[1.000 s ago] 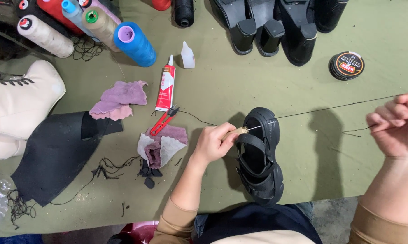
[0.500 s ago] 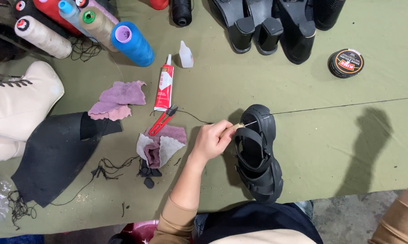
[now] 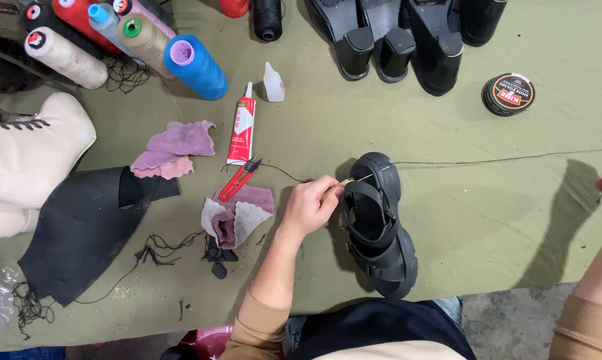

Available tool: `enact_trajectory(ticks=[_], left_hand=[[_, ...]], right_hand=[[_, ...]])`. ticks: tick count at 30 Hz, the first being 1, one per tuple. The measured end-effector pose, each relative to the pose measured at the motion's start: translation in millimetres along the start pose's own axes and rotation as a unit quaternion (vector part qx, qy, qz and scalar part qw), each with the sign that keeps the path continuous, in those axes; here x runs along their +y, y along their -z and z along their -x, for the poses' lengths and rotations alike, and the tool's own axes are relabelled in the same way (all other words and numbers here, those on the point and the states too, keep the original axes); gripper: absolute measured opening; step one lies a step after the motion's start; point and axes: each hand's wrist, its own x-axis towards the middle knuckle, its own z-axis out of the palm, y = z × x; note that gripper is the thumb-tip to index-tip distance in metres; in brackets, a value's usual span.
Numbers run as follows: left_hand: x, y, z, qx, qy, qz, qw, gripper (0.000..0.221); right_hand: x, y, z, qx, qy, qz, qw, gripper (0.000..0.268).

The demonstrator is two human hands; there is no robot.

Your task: Hand-sewing a strap onto a black sandal using a cobbler's awl and thread at a repair bench.

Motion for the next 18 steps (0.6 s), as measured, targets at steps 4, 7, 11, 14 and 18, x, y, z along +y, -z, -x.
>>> enact_trajectory(ticks=[4, 7, 11, 14, 18], left_hand=[[3.4, 1.1, -1.1, -0.001, 0.004, 0.005, 1.0, 0.015], [6.1, 1.9, -1.9, -0.003, 0.005, 0.011, 1.0, 0.012], [5.2, 1.9, -2.7, -0.003, 0.015, -0.003, 1.0, 0.013], [3.1, -0.2, -1.9, -0.006, 0.016, -0.008, 1.0, 0.013], [4.0, 0.5, -2.8, 0.002, 0.013, -0.02, 1.0, 0.012]], right_hand=[[-118.8, -98.5, 54.6, 0.131, -0.082, 0.098, 0.983, 0.021], [-177.8, -139.1, 78.8, 0.22, -0.117, 0.172, 0.953, 0.022], [-222.7, -180.8, 96.8, 0.295, -0.132, 0.071, 0.944, 0.021], [-246.4, -220.9, 112.1, 0.201, 0.097, 0.149, 0.963, 0.01], [-261.4, -277.5, 124.7, 0.036, 0.188, 0.265, 0.945, 0.008]])
